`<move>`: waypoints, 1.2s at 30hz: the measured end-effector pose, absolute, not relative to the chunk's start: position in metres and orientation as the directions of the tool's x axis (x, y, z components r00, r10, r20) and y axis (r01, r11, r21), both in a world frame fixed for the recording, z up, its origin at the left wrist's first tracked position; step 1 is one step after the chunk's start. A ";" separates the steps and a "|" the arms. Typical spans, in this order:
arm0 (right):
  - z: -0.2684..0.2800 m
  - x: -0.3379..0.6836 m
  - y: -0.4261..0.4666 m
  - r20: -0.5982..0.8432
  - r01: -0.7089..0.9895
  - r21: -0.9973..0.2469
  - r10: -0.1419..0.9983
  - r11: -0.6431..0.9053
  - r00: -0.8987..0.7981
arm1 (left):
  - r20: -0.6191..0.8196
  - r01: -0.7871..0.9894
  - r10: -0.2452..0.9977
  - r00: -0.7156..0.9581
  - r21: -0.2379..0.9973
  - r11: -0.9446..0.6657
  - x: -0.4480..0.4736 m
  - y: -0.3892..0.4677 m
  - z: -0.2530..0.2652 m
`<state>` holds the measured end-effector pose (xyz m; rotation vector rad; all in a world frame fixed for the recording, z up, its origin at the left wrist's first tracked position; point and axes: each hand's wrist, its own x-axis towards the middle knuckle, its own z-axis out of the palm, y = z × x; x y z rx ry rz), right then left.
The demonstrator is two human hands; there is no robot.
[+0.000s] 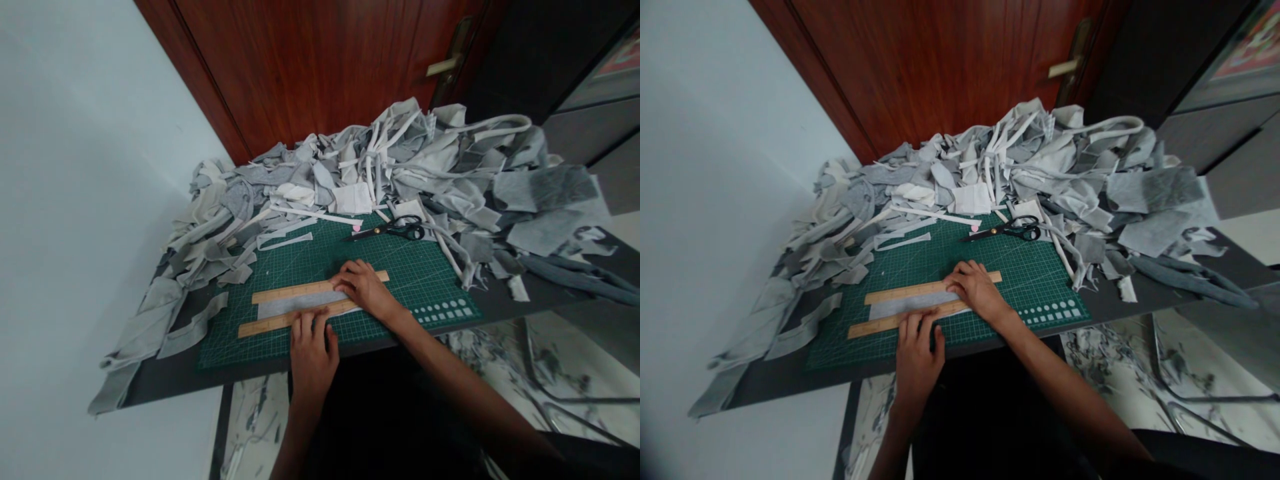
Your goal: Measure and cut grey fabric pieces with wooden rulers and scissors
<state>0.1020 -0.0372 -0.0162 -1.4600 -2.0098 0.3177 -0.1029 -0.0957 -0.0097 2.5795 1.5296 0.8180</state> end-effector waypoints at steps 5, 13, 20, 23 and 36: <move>-0.017 0.102 -0.037 0.345 0.758 -0.545 0.920 0.358 -0.186 | 0.403 0.719 0.798 0.448 0.368 -0.589 -0.122 -0.080 -0.003; -0.018 0.101 -0.037 0.354 0.753 -0.551 0.918 0.360 -0.180 | 0.426 0.750 0.787 0.446 0.302 -0.588 -0.157 -0.020 0.009; -0.022 0.099 -0.034 0.371 0.740 -0.564 0.913 0.366 -0.169 | 0.383 0.701 0.769 0.512 0.330 -0.632 -0.172 0.010 -0.001; -0.021 0.100 -0.034 0.375 0.732 -0.570 0.911 0.374 -0.174 | 0.379 0.706 0.775 0.505 0.335 -0.624 -0.172 0.009 -0.003; -0.021 0.102 -0.035 0.413 0.702 -0.593 0.897 0.395 -0.157 | 0.389 0.676 0.764 0.515 0.363 -0.641 -0.175 0.011 -0.006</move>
